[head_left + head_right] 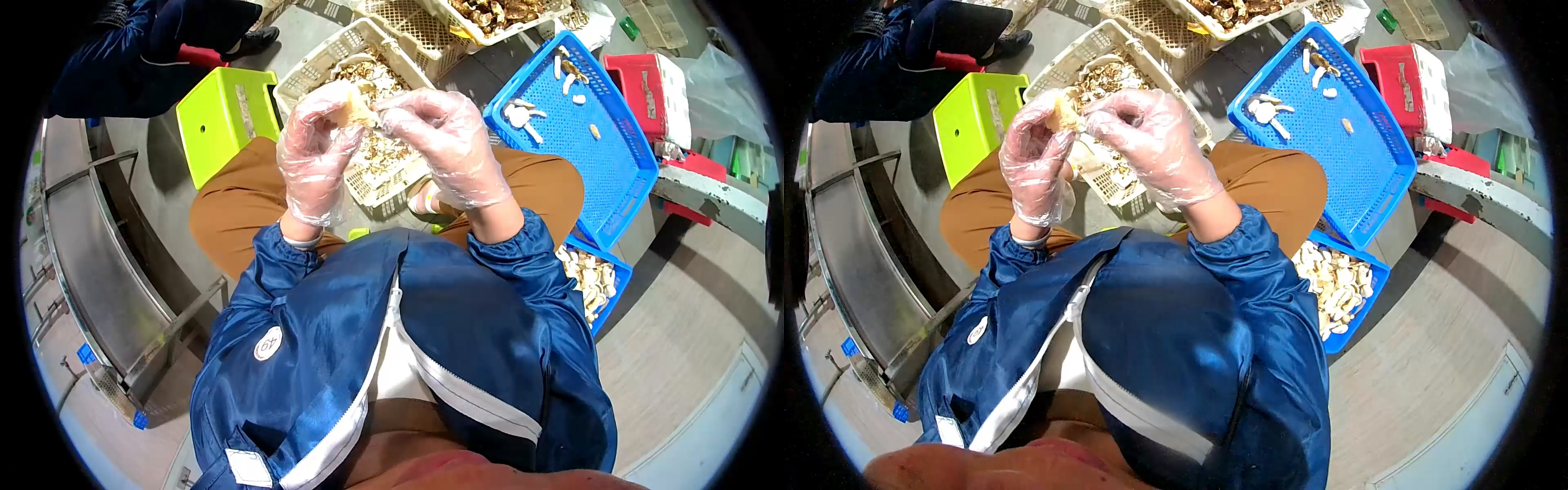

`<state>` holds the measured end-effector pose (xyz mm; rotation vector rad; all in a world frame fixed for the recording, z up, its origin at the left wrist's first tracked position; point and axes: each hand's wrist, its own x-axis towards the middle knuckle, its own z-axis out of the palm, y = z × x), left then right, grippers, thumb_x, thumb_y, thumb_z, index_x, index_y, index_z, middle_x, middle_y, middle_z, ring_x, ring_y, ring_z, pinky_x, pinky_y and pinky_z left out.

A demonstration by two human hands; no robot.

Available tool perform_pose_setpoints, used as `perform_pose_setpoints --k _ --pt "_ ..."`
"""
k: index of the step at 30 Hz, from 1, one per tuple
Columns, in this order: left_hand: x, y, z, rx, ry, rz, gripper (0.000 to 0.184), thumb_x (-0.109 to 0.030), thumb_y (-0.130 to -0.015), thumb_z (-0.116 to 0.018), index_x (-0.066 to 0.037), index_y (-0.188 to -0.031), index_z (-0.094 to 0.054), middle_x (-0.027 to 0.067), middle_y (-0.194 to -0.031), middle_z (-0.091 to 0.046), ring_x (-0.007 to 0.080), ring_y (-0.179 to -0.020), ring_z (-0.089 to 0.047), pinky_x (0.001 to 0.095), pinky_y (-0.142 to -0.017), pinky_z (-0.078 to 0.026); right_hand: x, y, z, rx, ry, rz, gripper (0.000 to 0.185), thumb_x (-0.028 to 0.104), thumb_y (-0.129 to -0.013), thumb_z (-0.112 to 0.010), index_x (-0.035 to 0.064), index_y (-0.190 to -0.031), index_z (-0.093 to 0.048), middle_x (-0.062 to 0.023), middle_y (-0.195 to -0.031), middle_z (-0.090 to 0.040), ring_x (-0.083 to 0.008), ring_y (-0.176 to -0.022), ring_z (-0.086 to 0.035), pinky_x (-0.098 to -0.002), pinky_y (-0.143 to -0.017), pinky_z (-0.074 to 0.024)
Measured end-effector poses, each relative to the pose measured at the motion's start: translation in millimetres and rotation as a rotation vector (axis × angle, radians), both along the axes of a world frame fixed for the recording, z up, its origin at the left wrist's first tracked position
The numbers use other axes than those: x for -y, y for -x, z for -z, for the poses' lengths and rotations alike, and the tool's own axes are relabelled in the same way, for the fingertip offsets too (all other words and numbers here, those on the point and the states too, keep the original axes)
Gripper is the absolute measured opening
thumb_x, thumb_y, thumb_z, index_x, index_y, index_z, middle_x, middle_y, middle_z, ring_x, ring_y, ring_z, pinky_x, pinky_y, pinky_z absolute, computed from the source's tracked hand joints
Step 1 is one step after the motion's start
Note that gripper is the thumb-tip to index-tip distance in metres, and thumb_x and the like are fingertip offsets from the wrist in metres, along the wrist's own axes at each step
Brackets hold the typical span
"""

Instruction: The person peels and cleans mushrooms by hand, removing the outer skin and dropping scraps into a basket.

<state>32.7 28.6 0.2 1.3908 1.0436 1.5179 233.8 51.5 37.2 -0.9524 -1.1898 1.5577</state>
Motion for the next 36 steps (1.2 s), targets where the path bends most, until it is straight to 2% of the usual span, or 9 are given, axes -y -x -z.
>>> perform_pose_setpoints --k 3,6,7,9,16,20,23,32,36 --pt "4 3 -4 -0.141 0.077 -0.027 0.042 0.004 -0.089 -0.082 -0.003 -0.127 -0.065 0.0094 -0.129 -0.069 0.0152 -0.113 -0.065 0.0299 -0.094 -0.053 -3 -3 2 -0.130 0.121 -0.028 0.023 0.017 -0.097 -0.074 -0.0051 -0.104 -0.078 -0.0068 -0.092 -0.077 -0.0114 -0.084 -0.068 -0.0277 -0.078 -0.0540" --pt "7 9 -5 -0.018 0.304 0.070 0.040 0.002 -0.091 -0.081 -0.003 -0.127 -0.065 0.0051 -0.120 -0.069 0.0121 -0.104 -0.065 0.0277 -0.088 -0.054 -6 -4 14 -0.273 0.274 -0.078 0.024 0.017 -0.097 -0.075 -0.0059 -0.104 -0.078 -0.0077 -0.094 -0.077 -0.0143 -0.088 -0.071 -0.0288 -0.084 -0.0558" --pt "8 6 -5 0.264 0.411 0.131 0.038 0.002 -0.092 -0.079 -0.003 -0.127 -0.066 0.0023 -0.115 -0.069 0.0111 -0.098 -0.065 0.0272 -0.085 -0.054 -7 -4 17 -0.327 0.309 -0.104 0.023 0.017 -0.096 -0.076 -0.0057 -0.104 -0.078 -0.0078 -0.095 -0.077 -0.0146 -0.089 -0.071 -0.0290 -0.084 -0.0560" --pt "9 6 -3 0.392 0.492 0.224 0.040 0.002 -0.092 -0.079 -0.004 -0.129 -0.063 0.0028 -0.114 -0.065 0.0119 -0.100 -0.063 0.0283 -0.087 -0.054 -5 -2 17 -0.405 0.369 -0.107 0.021 0.015 -0.096 -0.076 -0.0045 -0.102 -0.077 -0.0082 -0.096 -0.077 -0.0151 -0.089 -0.071 -0.0293 -0.083 -0.0565" --pt "5 5 -1 0.364 0.533 0.270 0.043 -0.001 -0.090 -0.080 -0.004 -0.129 -0.060 0.0023 -0.111 -0.058 0.0120 -0.105 -0.059 0.0289 -0.093 -0.053 -1 -1 3 0.047 0.097 -0.093 0.019 0.015 -0.095 -0.075 -0.0037 -0.095 -0.076 -0.0049 -0.089 -0.073 -0.0100 -0.081 -0.065 -0.0285 -0.075 -0.0532" --pt "6 2 -6 0.493 0.639 0.267 0.041 -0.001 -0.092 -0.079 -0.003 -0.128 -0.060 0.0034 -0.112 -0.060 0.0120 -0.105 -0.061 0.0289 -0.097 -0.052 2 4 0 0.087 -0.053 -0.069 0.018 0.016 -0.095 -0.074 -0.0016 -0.095 -0.078 -0.0047 -0.085 -0.073 -0.0093 -0.077 -0.064 -0.0283 -0.072 -0.0520" --pt "7 -1 -8 0.549 0.618 0.282 0.038 0.000 -0.093 -0.078 -0.003 -0.127 -0.060 0.0043 -0.112 -0.062 0.0130 -0.105 -0.063 0.0295 -0.096 -0.053 1 5 -2 0.012 0.016 -0.115 0.018 0.017 -0.095 -0.074 -0.0004 -0.096 -0.079 -0.0045 -0.083 -0.071 -0.0098 -0.076 -0.064 -0.0292 -0.071 -0.0520" --pt "9 -5 -7 0.713 0.593 0.289 0.025 0.003 -0.096 -0.072 -0.003 -0.118 -0.062 0.0075 -0.113 -0.066 0.0166 -0.106 -0.068 0.0312 -0.097 -0.055 0 4 -9 0.414 -0.411 -0.012 0.013 0.012 -0.093 -0.072 0.0011 -0.098 -0.077 -0.0161 -0.084 -0.072 -0.0304 -0.075 -0.070 -0.0375 -0.071 -0.0551" --pt "7 -5 -18 0.780 0.653 0.294 0.026 0.003 -0.096 -0.071 -0.003 -0.119 -0.061 0.0118 -0.116 -0.070 0.0219 -0.107 -0.071 0.0334 -0.098 -0.057 -5 -4 -8 0.532 -0.502 0.127 0.011 0.011 -0.091 -0.073 0.0000 -0.095 -0.076 -0.0173 -0.086 -0.073 -0.0338 -0.077 -0.072 -0.0394 -0.071 -0.0559"
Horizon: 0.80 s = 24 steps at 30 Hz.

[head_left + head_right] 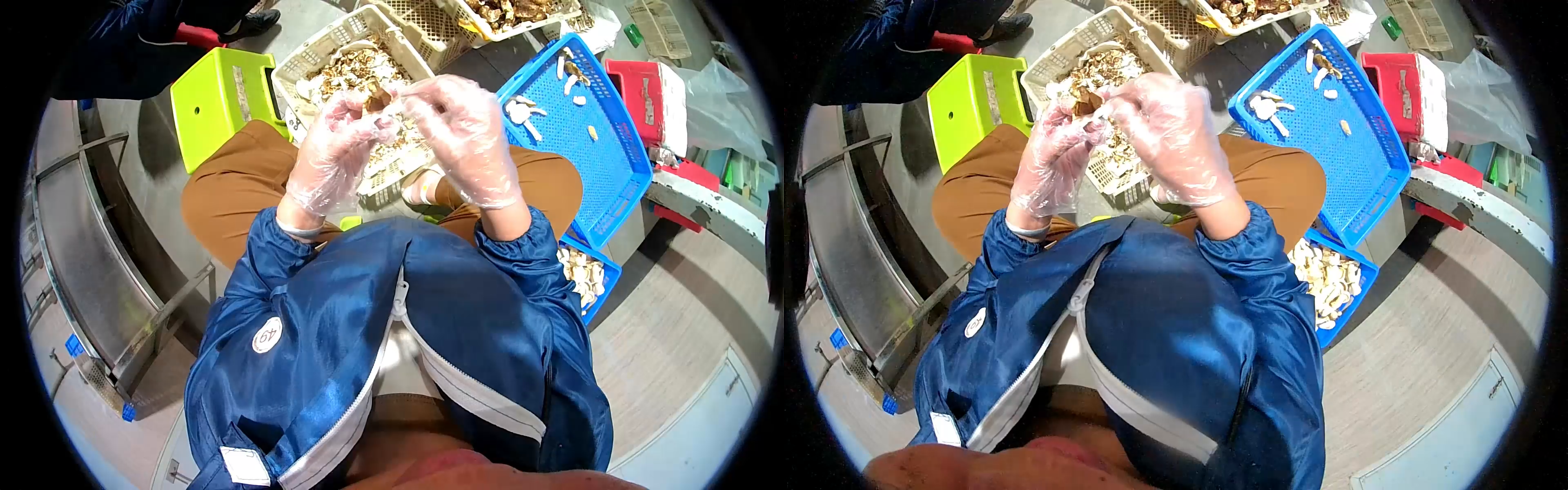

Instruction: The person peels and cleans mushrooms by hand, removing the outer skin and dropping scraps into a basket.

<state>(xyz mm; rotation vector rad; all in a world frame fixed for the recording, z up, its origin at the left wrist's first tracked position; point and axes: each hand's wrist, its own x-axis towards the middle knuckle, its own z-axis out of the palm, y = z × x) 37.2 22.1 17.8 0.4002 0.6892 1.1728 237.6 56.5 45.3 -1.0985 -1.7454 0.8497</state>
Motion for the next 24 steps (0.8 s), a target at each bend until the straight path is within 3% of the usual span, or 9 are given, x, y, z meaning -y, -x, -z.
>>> perform_pose_setpoints --k 4,6,7,10,11,13,17,20,24 --pt "-1 11 13 0.042 0.004 0.003 0.034 0.001 -0.096 -0.072 -0.003 -0.127 -0.057 0.0142 -0.122 -0.069 0.0241 -0.109 -0.071 0.0350 -0.099 -0.058 -6 -19 5 0.139 0.000 0.163 0.011 0.011 -0.091 -0.074 0.0002 -0.091 -0.075 -0.0186 -0.088 -0.073 -0.0365 -0.078 -0.073 -0.0426 -0.071 -0.0569" --pt "-2 9 12 0.019 -0.015 -0.023 0.038 0.000 -0.096 -0.073 -0.004 -0.130 -0.055 0.0144 -0.125 -0.067 0.0237 -0.111 -0.070 0.0354 -0.099 -0.058 -7 -22 6 0.125 0.051 0.060 0.014 0.014 -0.091 -0.075 -0.0004 -0.091 -0.074 -0.0181 -0.090 -0.072 -0.0350 -0.080 -0.072 -0.0410 -0.072 -0.0561" --pt "-1 5 13 -0.110 -0.098 -0.083 0.051 0.001 -0.095 -0.075 -0.005 -0.140 -0.052 0.0148 -0.133 -0.063 0.0229 -0.115 -0.068 0.0368 -0.101 -0.058 -7 -20 5 0.061 0.053 0.015 0.015 0.014 -0.091 -0.075 -0.0007 -0.091 -0.074 -0.0176 -0.090 -0.071 -0.0337 -0.080 -0.071 -0.0404 -0.073 -0.0558" --pt "-4 -1 15 -0.357 -0.227 -0.169 0.064 0.004 -0.093 -0.077 -0.005 -0.149 -0.048 0.0142 -0.138 -0.059 0.0221 -0.119 -0.065 0.0377 -0.104 -0.056 -5 -4 2 -0.107 0.108 -0.104 0.018 0.016 -0.091 -0.076 -0.0018 -0.094 -0.075 -0.0152 -0.093 -0.071 -0.0275 -0.082 -0.070 -0.0368 -0.075 -0.0549" --pt "-1 2 8 -0.424 -0.163 -0.108 0.071 0.004 -0.092 -0.078 -0.004 -0.155 -0.046 0.0137 -0.142 -0.056 0.0215 -0.123 -0.062 0.0364 -0.106 -0.055 -4 0 3 -0.147 0.157 -0.128 0.018 0.015 -0.092 -0.075 -0.0024 -0.095 -0.075 -0.0140 -0.096 -0.072 -0.0239 -0.084 -0.070 -0.0346 -0.076 -0.0547" --pt "-1 0 11 -0.517 -0.222 -0.115 0.071 0.003 -0.091 -0.079 -0.003 -0.154 -0.047 0.0138 -0.143 -0.055 0.0211 -0.124 -0.062 0.0352 -0.106 -0.056 -6 5 8 -0.130 0.104 -0.146 0.020 0.015 -0.093 -0.075 -0.0024 -0.100 -0.076 -0.0109 -0.096 -0.074 -0.0171 -0.087 -0.070 -0.0312 -0.077 -0.0545" --pt "-2 0 11 -0.531 -0.265 -0.087 0.068 0.004 -0.092 -0.079 0.000 -0.153 -0.049 0.0126 -0.148 -0.055 0.0204 -0.124 -0.063 0.0337 -0.105 -0.056 1 7 6 -0.241 0.495 -0.163 0.025 0.015 -0.092 -0.076 -0.0009 -0.112 -0.077 -0.0085 -0.093 -0.076 -0.0130 -0.087 -0.069 -0.0289 -0.079 -0.0541" --pt "-1 2 17 -0.550 -0.302 -0.093 0.064 0.003 -0.093 -0.078 -0.001 -0.151 -0.051 0.0103 -0.146 -0.058 0.0176 -0.123 -0.064 0.0319 -0.103 -0.057 -1 6 6 -0.385 0.513 -0.200 0.023 0.014 -0.093 -0.075 -0.0013 -0.111 -0.077 -0.0081 -0.094 -0.077 -0.0133 -0.087 -0.070 -0.0291 -0.079 -0.0543" --pt "-3 3 11 -0.545 -0.246 -0.072 0.062 0.002 -0.092 -0.078 -0.002 -0.149 -0.052 0.0094 -0.142 -0.059 0.0164 -0.118 -0.064 0.0308 -0.100 -0.057 -10 -4 -3 0.169 -0.064 -0.050 0.012 0.014 -0.091 -0.075 0.0039 -0.097 -0.080 -0.0136 -0.086 -0.075 -0.0299 -0.077 -0.074 -0.0388 -0.071 -0.0577"
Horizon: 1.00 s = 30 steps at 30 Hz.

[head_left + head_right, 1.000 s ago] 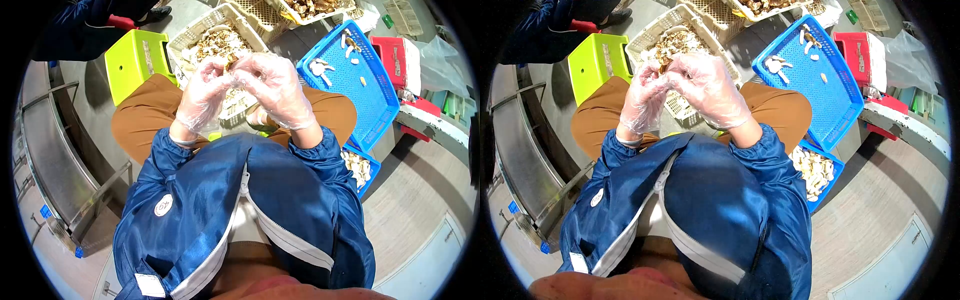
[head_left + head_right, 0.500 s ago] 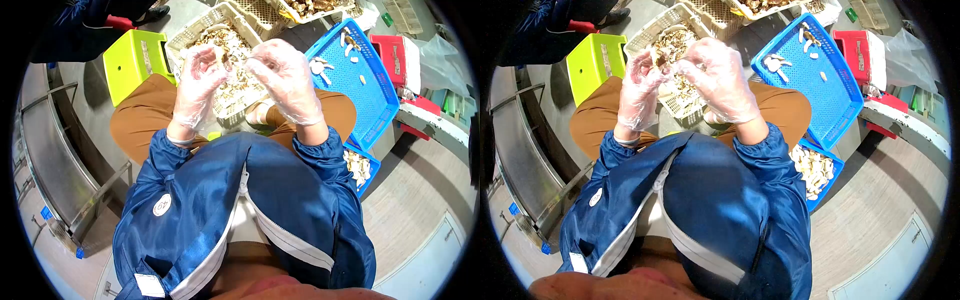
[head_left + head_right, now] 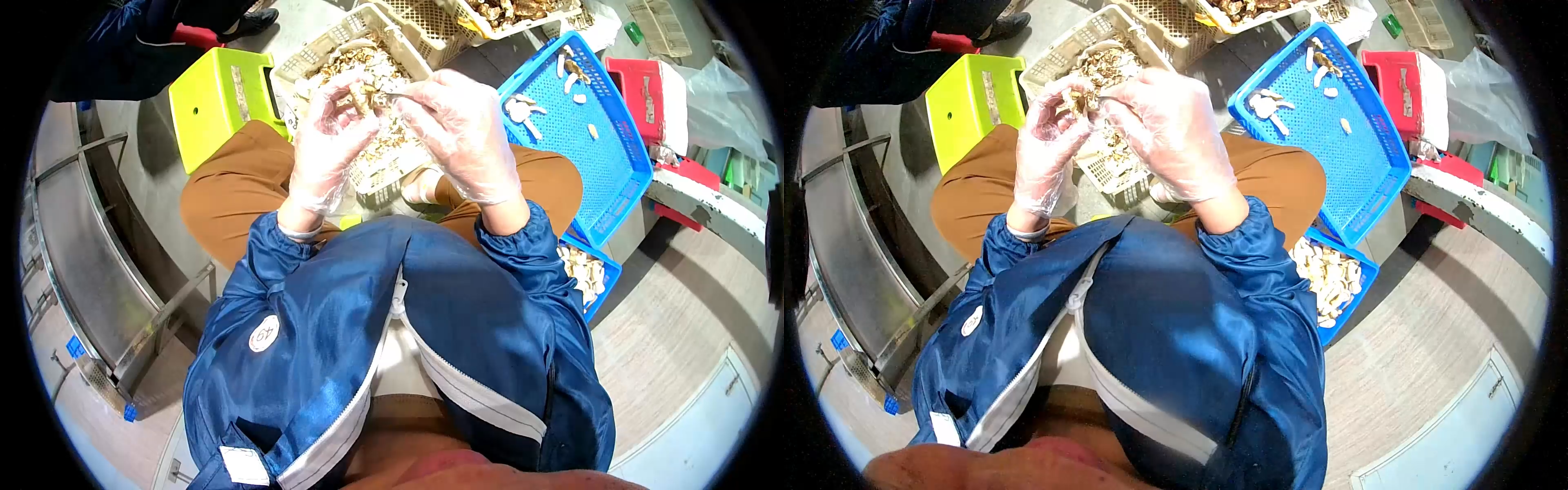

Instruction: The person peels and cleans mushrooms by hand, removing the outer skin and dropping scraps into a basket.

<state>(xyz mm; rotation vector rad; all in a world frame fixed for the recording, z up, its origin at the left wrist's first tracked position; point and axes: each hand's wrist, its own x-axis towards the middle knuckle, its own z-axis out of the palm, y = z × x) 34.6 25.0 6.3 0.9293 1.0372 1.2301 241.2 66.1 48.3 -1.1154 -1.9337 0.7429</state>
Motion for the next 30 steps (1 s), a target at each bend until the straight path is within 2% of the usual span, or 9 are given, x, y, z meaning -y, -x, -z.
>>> perform_pose_setpoints --k 1,4,5,8,12,20,24,25,30 --pt "-1 0 -2 0.004 0.008 0.009 0.062 0.001 -0.092 -0.079 -0.002 -0.149 -0.053 0.0092 -0.141 -0.059 0.0163 -0.117 -0.064 0.0307 -0.100 -0.056 0 1 8 -0.060 0.016 -0.025 0.012 0.013 -0.091 -0.075 0.0046 -0.097 -0.080 -0.0160 -0.088 -0.075 -0.0351 -0.080 -0.074 -0.0414 -0.072 -0.0583" --pt "-2 0 -3 -0.018 0.018 0.023 0.061 -0.001 -0.092 -0.080 -0.003 -0.147 -0.054 0.0094 -0.139 -0.060 0.0162 -0.117 -0.063 0.0299 -0.098 -0.057 3 5 4 -0.152 0.117 -0.097 0.013 0.013 -0.091 -0.075 0.0040 -0.098 -0.080 -0.0160 -0.084 -0.074 -0.0329 -0.076 -0.074 -0.0410 -0.071 -0.0578" --pt "-2 -1 -4 -0.015 0.041 0.024 0.060 -0.001 -0.092 -0.080 -0.003 -0.146 -0.054 0.0094 -0.139 -0.060 0.0163 -0.117 -0.063 0.0298 -0.098 -0.057 6 3 1 -0.220 0.290 -0.118 0.014 0.013 -0.091 -0.075 0.0020 -0.099 -0.079 -0.0165 -0.087 -0.074 -0.0314 -0.078 -0.073 -0.0397 -0.072 -0.0573" --pt "-1 4 10 0.050 0.009 0.021 0.059 0.004 -0.091 -0.079 -0.003 -0.144 -0.055 0.0094 -0.138 -0.060 0.0158 -0.116 -0.064 0.0295 -0.098 -0.057 1 0 6 -0.319 0.253 -0.225 0.016 0.014 -0.092 -0.074 -0.0001 -0.100 -0.077 -0.0167 -0.091 -0.074 -0.0305 -0.082 -0.072 -0.0374 -0.075 -0.0568" --pt "2 -3 2 -0.010 0.020 0.044 0.057 0.005 -0.092 -0.079 -0.003 -0.143 -0.055 0.0065 -0.133 -0.062 0.0128 -0.112 -0.064 0.0279 -0.098 -0.056 4 -1 17 -0.382 0.404 -0.213 0.023 0.015 -0.094 -0.075 -0.0029 -0.107 -0.076 -0.0142 -0.102 -0.076 -0.0209 -0.091 -0.073 -0.0339 -0.083 -0.0568" --pt "5 -4 5 0.010 0.014 0.075 0.057 0.004 -0.093 -0.078 -0.003 -0.145 -0.055 0.0063 -0.132 -0.065 0.0126 -0.112 -0.066 0.0277 -0.097 -0.057 6 1 21 -0.341 0.464 -0.125 0.025 0.020 -0.094 -0.073 -0.0026 -0.104 -0.076 -0.0147 -0.092 -0.074 -0.0224 -0.081 -0.071 -0.0344 -0.075 -0.0550" --pt "1 -1 6 0.067 0.088 0.112 0.057 0.000 -0.093 -0.078 -0.002 -0.145 -0.055 0.0086 -0.137 -0.062 0.0148 -0.117 -0.064 0.0306 -0.102 -0.055 12 12 20 -0.495 0.659 -0.049 0.024 0.018 -0.094 -0.071 -0.0034 -0.104 -0.076 -0.0091 -0.084 -0.072 -0.0130 -0.077 -0.068 -0.0305 -0.073 -0.0541" --pt "1 -1 6 0.039 0.047 0.123 0.054 -0.001 -0.094 -0.077 -0.002 -0.143 -0.055 0.0093 -0.139 -0.061 0.0158 -0.122 -0.062 0.0315 -0.105 -0.053 13 13 20 -0.501 0.619 -0.042 0.023 0.017 -0.095 -0.069 -0.0030 -0.104 -0.076 -0.0070 -0.084 -0.072 -0.0092 -0.079 -0.067 -0.0294 -0.073 -0.0544" --pt "0 -3 7 0.221 0.126 0.166 0.052 -0.002 -0.094 -0.077 -0.002 -0.142 -0.055 0.0089 -0.138 -0.060 0.0162 -0.127 -0.060 0.0320 -0.107 -0.051 11 11 31 -0.393 0.466 -0.060 0.021 0.017 -0.096 -0.068 -0.0020 -0.100 -0.076 -0.0133 -0.089 -0.076 -0.0159 -0.078 -0.071 -0.0305 -0.074 -0.0560"
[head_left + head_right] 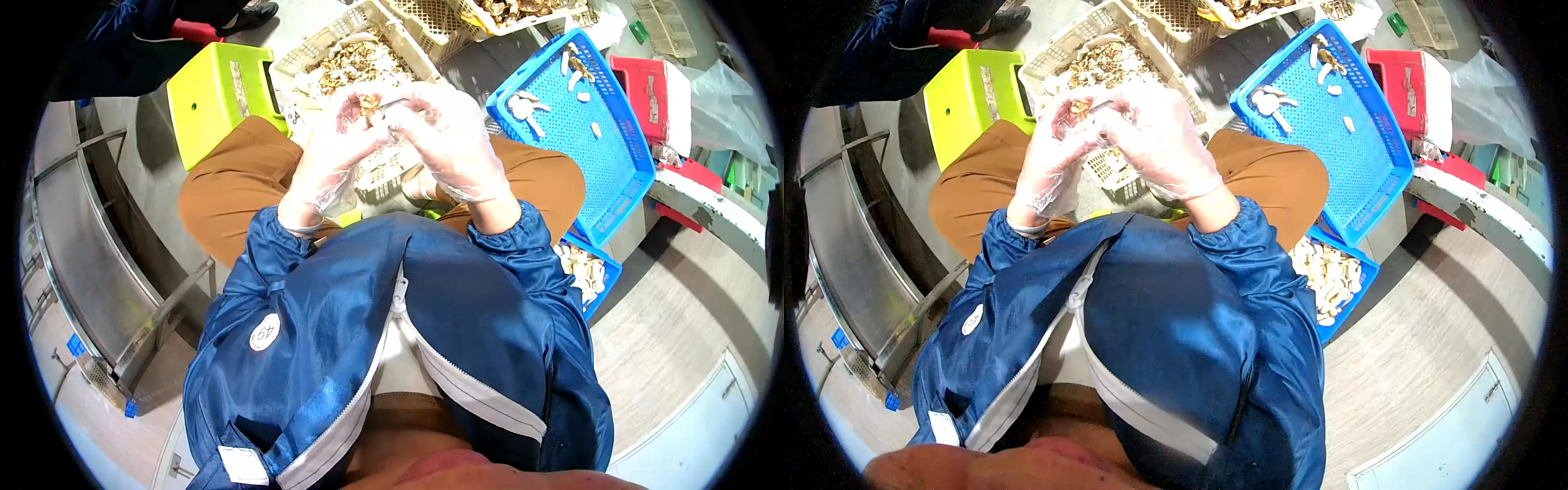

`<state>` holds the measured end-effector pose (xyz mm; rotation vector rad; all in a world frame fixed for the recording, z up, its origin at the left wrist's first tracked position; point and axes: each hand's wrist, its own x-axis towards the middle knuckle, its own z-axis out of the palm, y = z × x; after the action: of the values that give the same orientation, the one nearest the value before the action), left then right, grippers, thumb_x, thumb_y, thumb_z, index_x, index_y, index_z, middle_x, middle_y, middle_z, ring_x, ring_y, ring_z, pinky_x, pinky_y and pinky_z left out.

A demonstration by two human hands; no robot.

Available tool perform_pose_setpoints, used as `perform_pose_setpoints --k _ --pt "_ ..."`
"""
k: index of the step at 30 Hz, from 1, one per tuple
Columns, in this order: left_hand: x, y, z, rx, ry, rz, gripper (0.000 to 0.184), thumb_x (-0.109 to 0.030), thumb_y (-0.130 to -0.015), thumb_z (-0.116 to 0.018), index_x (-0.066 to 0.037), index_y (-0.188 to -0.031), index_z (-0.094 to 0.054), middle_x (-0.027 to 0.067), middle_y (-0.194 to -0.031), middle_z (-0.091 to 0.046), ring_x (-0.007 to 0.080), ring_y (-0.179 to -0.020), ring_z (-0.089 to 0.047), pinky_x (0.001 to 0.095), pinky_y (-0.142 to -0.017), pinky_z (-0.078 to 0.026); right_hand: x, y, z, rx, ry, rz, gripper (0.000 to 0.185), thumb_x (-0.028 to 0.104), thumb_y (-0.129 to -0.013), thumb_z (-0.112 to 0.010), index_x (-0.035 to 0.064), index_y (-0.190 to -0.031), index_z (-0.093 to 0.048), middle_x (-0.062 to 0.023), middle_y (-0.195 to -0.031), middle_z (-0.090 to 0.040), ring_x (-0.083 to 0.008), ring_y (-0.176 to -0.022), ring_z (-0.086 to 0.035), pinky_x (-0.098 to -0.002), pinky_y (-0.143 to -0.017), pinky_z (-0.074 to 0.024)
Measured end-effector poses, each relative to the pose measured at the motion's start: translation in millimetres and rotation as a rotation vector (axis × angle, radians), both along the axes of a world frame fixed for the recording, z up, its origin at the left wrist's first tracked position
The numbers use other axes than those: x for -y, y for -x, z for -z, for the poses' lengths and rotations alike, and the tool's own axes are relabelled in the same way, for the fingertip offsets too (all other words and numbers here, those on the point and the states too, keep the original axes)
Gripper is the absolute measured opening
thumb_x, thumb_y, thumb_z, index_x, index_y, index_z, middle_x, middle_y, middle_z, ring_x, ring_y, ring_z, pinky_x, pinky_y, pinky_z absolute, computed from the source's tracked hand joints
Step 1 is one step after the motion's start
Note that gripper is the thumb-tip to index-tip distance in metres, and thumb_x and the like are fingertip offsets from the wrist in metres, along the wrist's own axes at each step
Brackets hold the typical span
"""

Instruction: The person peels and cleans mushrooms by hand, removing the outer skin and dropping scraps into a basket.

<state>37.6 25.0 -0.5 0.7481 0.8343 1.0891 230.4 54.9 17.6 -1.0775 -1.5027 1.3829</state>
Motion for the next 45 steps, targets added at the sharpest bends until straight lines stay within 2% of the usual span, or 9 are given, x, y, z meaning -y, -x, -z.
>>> perform_pose_setpoints --k 3,7,10,22,25,31,37,41,45 --pt "1 0 -3 0.025 0.024 -0.003 0.053 0.001 -0.095 -0.074 -0.001 -0.144 -0.053 0.0113 -0.139 -0.060 0.0203 -0.123 -0.064 0.0342 -0.102 -0.056 -1 -2 -9 0.028 0.064 0.036 0.017 0.015 -0.093 -0.069 -0.0002 -0.095 -0.075 -0.0166 -0.086 -0.075 -0.0274 -0.075 -0.074 -0.0369 -0.070 -0.0566" --pt "0 3 -3 0.186 0.082 -0.018 0.054 0.002 -0.095 -0.072 -0.001 -0.145 -0.050 0.0157 -0.144 -0.059 0.0278 -0.119 -0.070 0.0392 -0.101 -0.060 -12 -12 0 0.348 -0.405 0.258 0.011 0.010 -0.090 -0.071 -0.0001 -0.093 -0.075 -0.0194 -0.088 -0.074 -0.0382 -0.080 -0.072 -0.0429 -0.073 -0.0573" --pt "-2 9 -4 0.282 0.081 -0.015 0.055 0.002 -0.095 -0.072 -0.001 -0.146 -0.050 0.0162 -0.144 -0.059 0.0292 -0.120 -0.069 0.0398 -0.103 -0.060 -15 -20 -4 0.413 -0.409 0.256 0.011 0.010 -0.089 -0.072 -0.0001 -0.092 -0.075 -0.0193 -0.088 -0.073 -0.0383 -0.082 -0.072 -0.0434 -0.074 -0.0573" --pt "-3 12 -3 -0.065 -0.095 -0.012 0.056 0.005 -0.092 -0.077 -0.005 -0.142 -0.055 0.0096 -0.144 -0.060 0.0165 -0.124 -0.061 0.0312 -0.103 -0.054 -26 -16 -21 0.093 -0.390 -0.275 0.013 0.013 -0.089 -0.076 0.0032 -0.098 -0.073 -0.0148 -0.091 -0.073 -0.0367 -0.084 -0.072 -0.0438 -0.077 -0.0571" --pt "-4 13 -6 -0.133 -0.125 0.010 0.053 0.006 -0.092 -0.077 -0.005 -0.140 -0.056 0.0088 -0.143 -0.060 0.0159 -0.124 -0.061 0.0306 -0.102 -0.054 -27 -19 -21 0.172 -0.405 -0.318 0.015 0.008 -0.094 -0.072 -0.0001 -0.107 -0.072 -0.0144 -0.094 -0.076 -0.0275 -0.087 -0.076 -0.0370 -0.078 -0.0585" --pt "-5 10 -2 -0.197 -0.108 -0.005 0.053 0.004 -0.092 -0.080 -0.003 -0.139 -0.056 0.0096 -0.136 -0.064 0.0170 -0.120 -0.064 0.0307 -0.101 -0.055 -20 -12 -13 0.183 -0.425 -0.179 0.013 0.014 -0.091 -0.074 0.0030 -0.098 -0.075 -0.0168 -0.086 -0.073 -0.0368 -0.081 -0.072 -0.0434 -0.074 -0.0567" --pt "-6 11 -5 -0.082 -0.016 0.022 0.053 0.004 -0.093 -0.076 -0.001 -0.139 -0.051 0.0146 -0.134 -0.065 0.0262 -0.116 -0.071 0.0361 -0.099 -0.060 -24 -22 -3 0.370 -0.410 0.177 0.012 0.010 -0.090 -0.072 0.0000 -0.095 -0.076 -0.0184 -0.088 -0.075 -0.0354 -0.078 -0.073 -0.0415 -0.073 -0.0576" --pt "-3 7 -1 -0.180 -0.072 -0.082 0.052 0.002 -0.093 -0.077 -0.004 -0.139 -0.053 0.0095 -0.132 -0.065 0.0187 -0.110 -0.070 0.0309 -0.093 -0.060 -22 -21 -11 0.367 -0.412 0.084 0.013 0.012 -0.089 -0.074 0.0006 -0.095 -0.076 -0.0183 -0.089 -0.074 -0.0366 -0.080 -0.072 -0.0428 -0.075 -0.0575" --pt "-3 5 3 -0.510 -0.227 -0.107 0.050 -0.002 -0.091 -0.081 -0.008 -0.135 -0.057 0.0039 -0.122 -0.066 0.0103 -0.095 -0.066 0.0271 -0.081 -0.056 -10 -7 -20 0.062 -0.209 -0.040 0.015 0.015 -0.089 -0.074 0.0005 -0.094 -0.075 -0.0160 -0.095 -0.076 -0.0353 -0.087 -0.074 -0.0410 -0.079 -0.0585"
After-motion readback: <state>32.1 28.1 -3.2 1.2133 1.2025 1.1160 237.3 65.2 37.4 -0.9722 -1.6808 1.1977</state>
